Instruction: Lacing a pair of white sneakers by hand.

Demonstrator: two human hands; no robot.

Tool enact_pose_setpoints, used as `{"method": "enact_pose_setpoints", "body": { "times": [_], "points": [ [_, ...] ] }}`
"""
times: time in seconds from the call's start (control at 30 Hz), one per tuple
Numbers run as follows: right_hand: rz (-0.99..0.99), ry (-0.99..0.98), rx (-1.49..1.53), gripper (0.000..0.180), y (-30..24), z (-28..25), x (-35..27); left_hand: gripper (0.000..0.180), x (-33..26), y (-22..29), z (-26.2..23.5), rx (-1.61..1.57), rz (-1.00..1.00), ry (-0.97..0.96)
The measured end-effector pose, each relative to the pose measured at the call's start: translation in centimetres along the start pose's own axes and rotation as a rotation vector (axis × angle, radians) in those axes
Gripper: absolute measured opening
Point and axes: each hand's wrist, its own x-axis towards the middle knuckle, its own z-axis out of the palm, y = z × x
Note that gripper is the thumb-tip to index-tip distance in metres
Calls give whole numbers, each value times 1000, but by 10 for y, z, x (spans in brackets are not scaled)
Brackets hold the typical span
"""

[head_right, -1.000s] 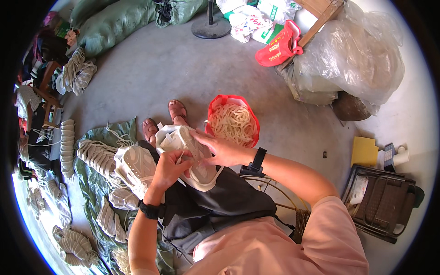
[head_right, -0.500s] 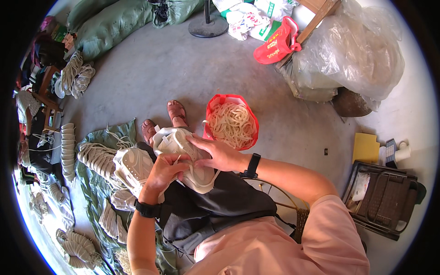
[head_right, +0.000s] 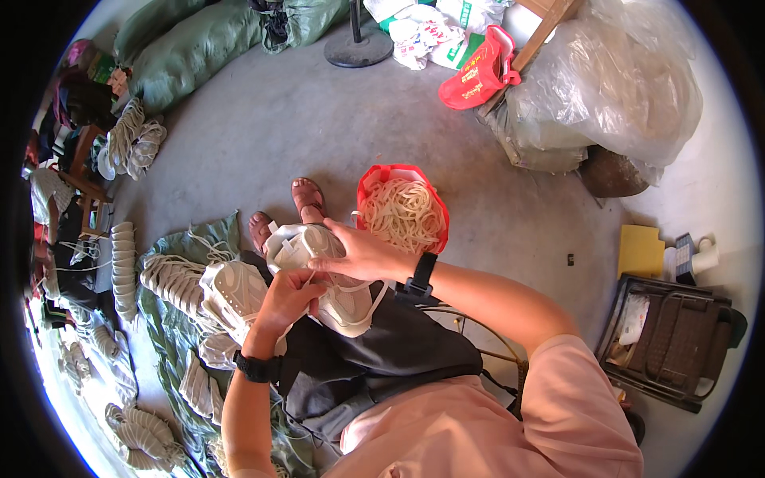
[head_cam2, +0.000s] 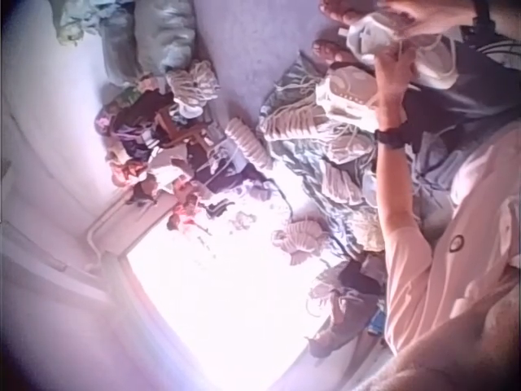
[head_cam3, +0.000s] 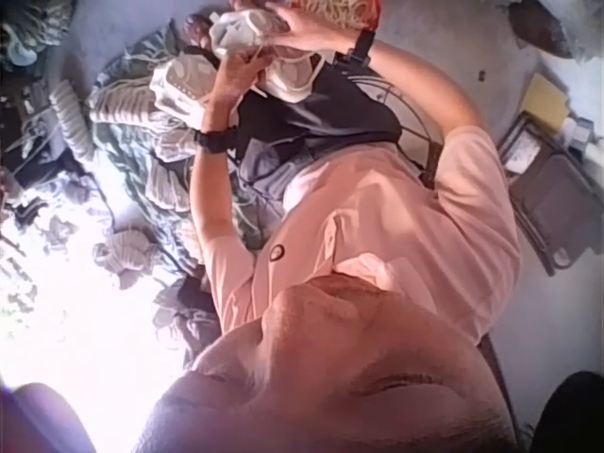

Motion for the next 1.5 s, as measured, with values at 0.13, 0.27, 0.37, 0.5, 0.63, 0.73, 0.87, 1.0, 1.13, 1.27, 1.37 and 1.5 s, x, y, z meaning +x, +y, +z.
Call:
{"method": "enact_pose_setpoints", "body": {
  "times": [0.13, 0.27, 0.37, 0.5, 0.63, 0.73, 0.87, 1.0, 1.13, 1.27, 1.37, 1.5],
  "points": [
    [35, -113, -86, 95, -1, -4, 7, 17, -2, 7, 4, 60, -7, 7],
    [51, -104, -88, 88, -38, -19, -6, 18, -5, 6, 7, 47, -40, 10],
    [83, -101, -170, 84, -52, -20, -15, 21, -7, 11, 14, 117, -18, 6],
    [-98, 35, -206, 81, -44, -3, -21, 25, -12, 13, 14, 231, -12, -11],
    [-203, 127, -241, 79, -47, 6, -26, 27, -19, 18, 9, 258, -5, -38],
    [-190, 114, -270, 78, -63, 9, -33, 26, -22, 13, 5, 172, 8, -93],
    [-244, 139, -354, 78, -68, 18, -38, 23, -31, 20, 14, -67, 78, 9],
    [-217, 122, -218, 79, -67, 20, -36, 22, -29, 3, 0, 2, 72, -107],
    [-182, 97, -212, 77, -64, 21, -38, 26, -30, -6, -4, 178, 19, -44],
    [-209, 77, -248, 77, -65, 22, -40, 29, -36, -2, 2, 170, 60, 14],
    [-209, 71, -237, 76, -70, 21, -46, 27, -41, 5, 8, 166, 80, 73],
    [-199, 81, -202, 76, -69, 21, -48, 22, -42, 12, 5, 175, 68, -23]
  ]
}}
